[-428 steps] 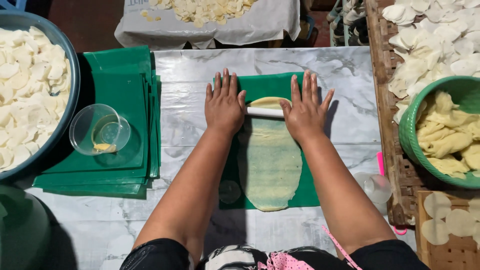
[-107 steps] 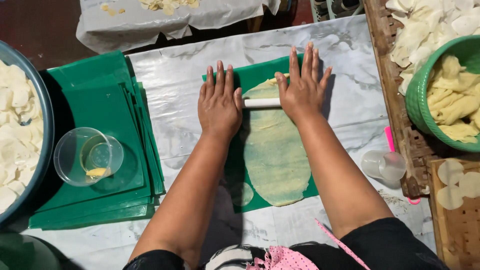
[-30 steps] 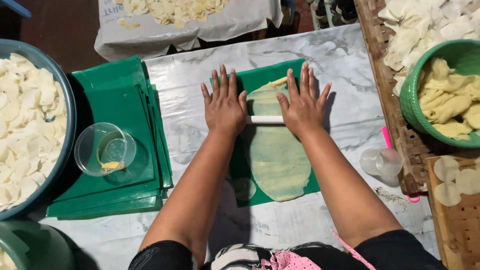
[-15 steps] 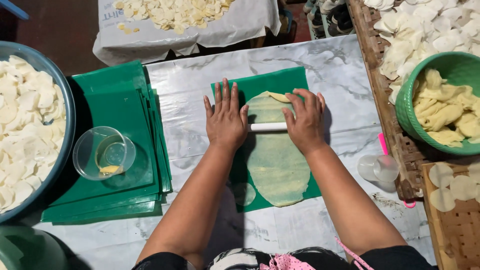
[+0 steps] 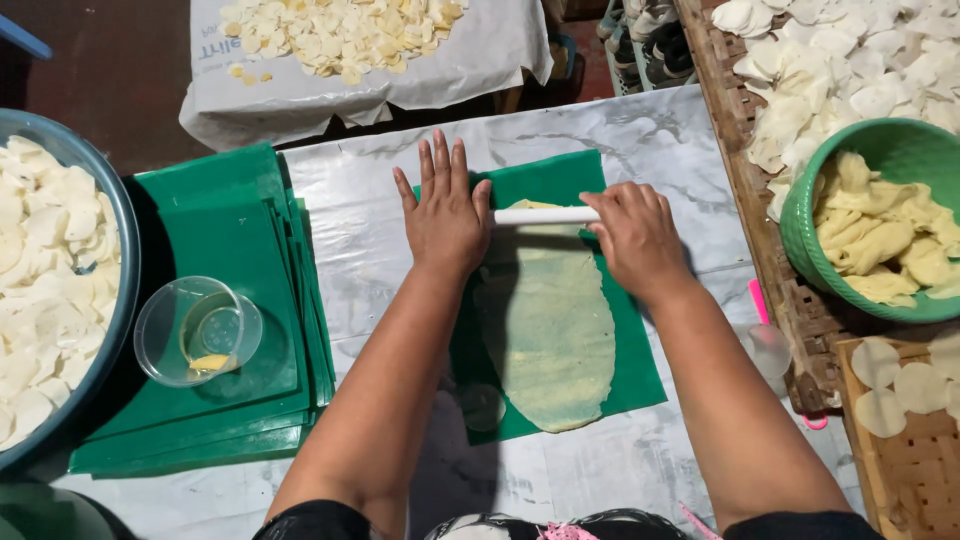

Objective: Rolling out dough on a green mat using a rolling pin at a bakery workstation.

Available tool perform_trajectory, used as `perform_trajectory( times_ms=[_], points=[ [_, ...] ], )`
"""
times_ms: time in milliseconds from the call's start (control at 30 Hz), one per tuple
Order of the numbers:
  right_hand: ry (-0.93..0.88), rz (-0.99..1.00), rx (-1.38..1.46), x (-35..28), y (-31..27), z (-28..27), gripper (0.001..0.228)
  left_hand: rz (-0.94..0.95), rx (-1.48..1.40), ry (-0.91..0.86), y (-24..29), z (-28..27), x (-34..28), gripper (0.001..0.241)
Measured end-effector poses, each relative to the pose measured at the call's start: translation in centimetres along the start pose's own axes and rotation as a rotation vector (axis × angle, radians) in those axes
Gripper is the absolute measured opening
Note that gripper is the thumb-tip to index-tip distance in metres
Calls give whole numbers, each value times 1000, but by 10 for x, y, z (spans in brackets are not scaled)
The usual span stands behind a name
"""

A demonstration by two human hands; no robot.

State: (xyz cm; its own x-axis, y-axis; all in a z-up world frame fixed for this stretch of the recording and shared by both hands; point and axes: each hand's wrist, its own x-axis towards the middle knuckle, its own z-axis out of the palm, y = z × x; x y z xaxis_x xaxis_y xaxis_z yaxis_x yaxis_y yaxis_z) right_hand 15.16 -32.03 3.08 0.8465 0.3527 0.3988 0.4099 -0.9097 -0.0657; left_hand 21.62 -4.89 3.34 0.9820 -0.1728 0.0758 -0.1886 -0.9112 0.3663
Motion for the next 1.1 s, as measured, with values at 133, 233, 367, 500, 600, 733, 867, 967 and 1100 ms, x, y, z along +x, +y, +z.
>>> perform_trajectory(
  times_ms=[133, 233, 367, 500, 600, 733, 867, 967, 1100],
  points=[
    [-5, -4, 72, 11, 10, 30, 41, -17, 8, -47, -4, 25, 14, 68],
    [-121, 178, 47, 0, -7, 44, 66, -13, 20, -33, -1, 21, 5, 63],
    [-106, 238, -2, -14, -31, 30, 68, 6, 40, -67, 2, 11, -18, 63],
    [-153, 306, 24, -4, -31, 34, 72, 1, 57, -95, -1, 18, -13, 63],
    [-266, 405, 48, 27, -9, 55, 77, -13, 45, -23, -2, 23, 12, 62],
    [-298, 420, 61, 21, -18, 42, 74, -4, 60, -29, -3, 21, -1, 63],
    [-292, 387, 70, -27, -49, 17, 72, 85, 78, -60, -5, 17, -52, 62],
    [-302, 390, 68, -27, -51, 15, 75, 104, 85, -38, -6, 17, -56, 61],
    [-288, 402, 59, 6, -30, 33, 75, 80, 80, 38, -6, 25, -23, 57]
  ],
)
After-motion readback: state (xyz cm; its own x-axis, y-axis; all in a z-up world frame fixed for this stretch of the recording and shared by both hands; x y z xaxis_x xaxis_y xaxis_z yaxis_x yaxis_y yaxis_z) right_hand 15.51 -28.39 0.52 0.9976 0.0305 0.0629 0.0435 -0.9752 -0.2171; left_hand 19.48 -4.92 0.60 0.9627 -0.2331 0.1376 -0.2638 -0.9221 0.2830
